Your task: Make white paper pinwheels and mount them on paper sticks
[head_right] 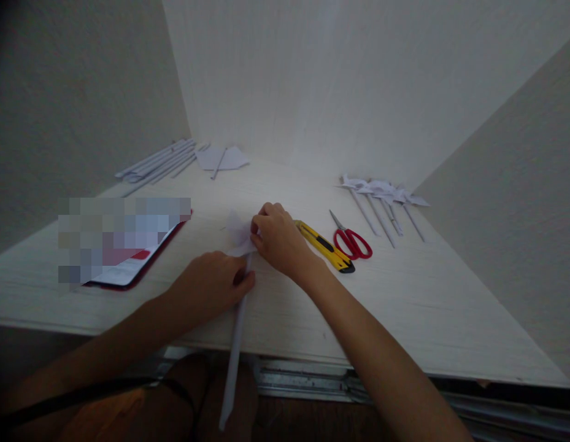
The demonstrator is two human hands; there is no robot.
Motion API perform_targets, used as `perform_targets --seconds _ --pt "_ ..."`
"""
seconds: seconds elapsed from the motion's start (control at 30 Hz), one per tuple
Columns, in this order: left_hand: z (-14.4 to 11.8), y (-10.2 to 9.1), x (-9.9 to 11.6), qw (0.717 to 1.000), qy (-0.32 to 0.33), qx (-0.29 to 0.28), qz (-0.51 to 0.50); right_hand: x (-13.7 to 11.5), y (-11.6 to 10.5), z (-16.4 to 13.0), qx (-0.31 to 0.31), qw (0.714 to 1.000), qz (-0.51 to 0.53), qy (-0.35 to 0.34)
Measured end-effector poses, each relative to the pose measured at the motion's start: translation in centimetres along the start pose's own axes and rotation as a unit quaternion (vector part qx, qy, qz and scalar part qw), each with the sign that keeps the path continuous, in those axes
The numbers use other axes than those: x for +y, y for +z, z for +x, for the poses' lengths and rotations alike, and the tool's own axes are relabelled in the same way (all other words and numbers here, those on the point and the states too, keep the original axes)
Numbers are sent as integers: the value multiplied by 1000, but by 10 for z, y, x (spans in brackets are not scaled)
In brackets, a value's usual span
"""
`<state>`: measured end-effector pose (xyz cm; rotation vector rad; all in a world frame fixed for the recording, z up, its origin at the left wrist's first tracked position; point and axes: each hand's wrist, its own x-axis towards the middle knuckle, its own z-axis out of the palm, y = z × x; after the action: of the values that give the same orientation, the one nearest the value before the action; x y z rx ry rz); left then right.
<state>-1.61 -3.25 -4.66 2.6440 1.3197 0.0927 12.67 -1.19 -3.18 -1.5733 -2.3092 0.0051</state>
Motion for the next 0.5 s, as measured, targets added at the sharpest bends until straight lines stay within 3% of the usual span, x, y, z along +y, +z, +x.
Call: perform_targets --seconds 0.17,0.27,0.33,0.4,0.5 --pt "0 1 -2 1000 -11 -1 -3 1 -1 2 14 1000 21 -7" --pt "-2 0 -4 1000 -11 6 -14 14 -4 -1 47 990 133 13" --pt "-3 0 -5 1000 -12 6 -23 25 -8 -5 73 963 254 54" --pt "-4 0 -6 999 -15 2 -29 36 -11 -10 92 914 380 105" --pt "-4 1 -6 999 -15 6 -33 44 -12 -15 83 865 473 146"
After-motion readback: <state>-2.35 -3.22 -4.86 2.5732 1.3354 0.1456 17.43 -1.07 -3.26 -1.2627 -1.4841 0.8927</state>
